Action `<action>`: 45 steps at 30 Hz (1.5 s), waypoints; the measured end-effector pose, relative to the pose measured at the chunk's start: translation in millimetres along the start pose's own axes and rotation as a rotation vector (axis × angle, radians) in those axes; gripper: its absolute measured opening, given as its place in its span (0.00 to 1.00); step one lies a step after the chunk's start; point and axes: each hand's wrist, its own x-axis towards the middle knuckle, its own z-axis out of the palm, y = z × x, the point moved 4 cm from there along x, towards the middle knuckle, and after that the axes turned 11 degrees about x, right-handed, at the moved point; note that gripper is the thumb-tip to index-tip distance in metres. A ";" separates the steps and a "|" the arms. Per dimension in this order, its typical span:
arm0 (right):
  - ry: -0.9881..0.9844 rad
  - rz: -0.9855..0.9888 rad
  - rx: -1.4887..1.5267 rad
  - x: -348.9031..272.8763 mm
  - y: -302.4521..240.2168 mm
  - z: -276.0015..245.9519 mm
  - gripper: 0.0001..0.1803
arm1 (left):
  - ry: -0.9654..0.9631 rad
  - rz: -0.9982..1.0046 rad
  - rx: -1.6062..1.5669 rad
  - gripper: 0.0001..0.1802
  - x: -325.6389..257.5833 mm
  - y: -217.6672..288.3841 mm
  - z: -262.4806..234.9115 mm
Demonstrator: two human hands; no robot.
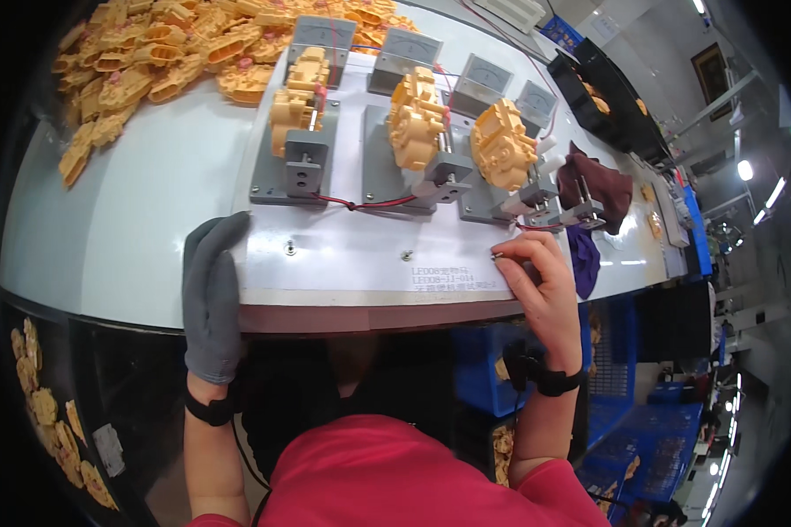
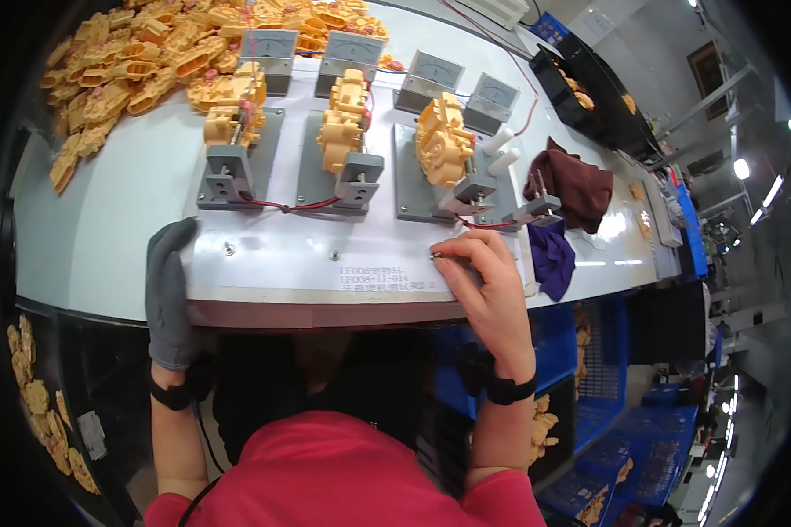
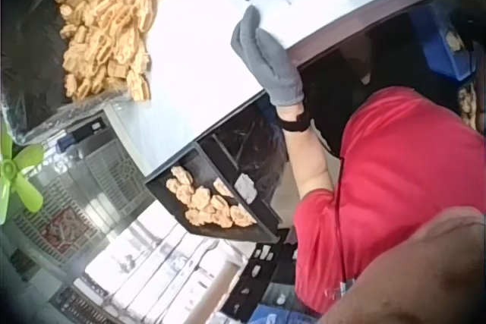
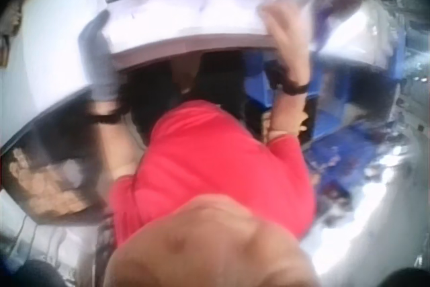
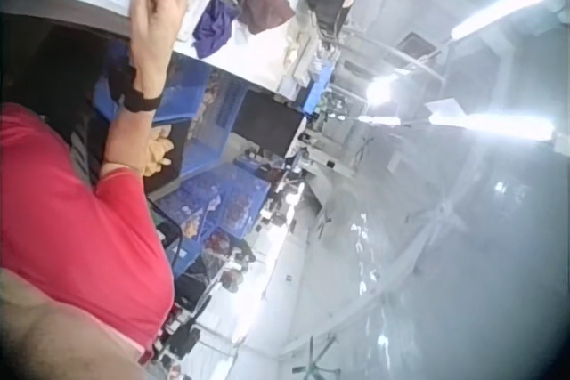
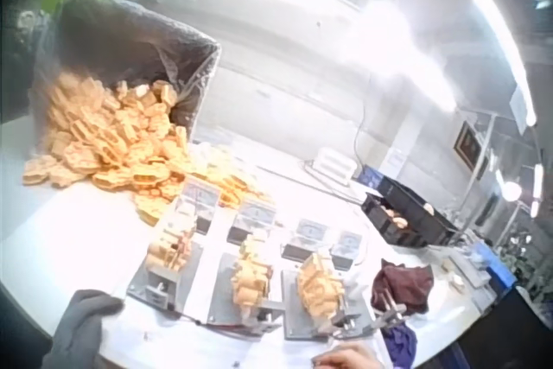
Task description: The person places yellow plastic components into a testing jig on a workbench. They connect wires to the components and operate a switch to run a test, then remove the components and place them into a bin. The process is repeated for multiple units.
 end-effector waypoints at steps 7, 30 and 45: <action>0.046 0.019 -0.036 1.7 -1.7 2.6 0.05 | 0.004 -0.014 0.011 0.21 -0.4 0.1 -0.3; -0.013 -0.260 -0.122 9.3 -52.0 70.4 0.06 | 0.073 0.059 -0.036 0.19 0.3 4.4 -3.1; 0.005 -0.263 -0.111 16.6 -52.7 80.4 0.03 | 0.067 0.051 -0.021 0.19 -0.8 4.3 -2.6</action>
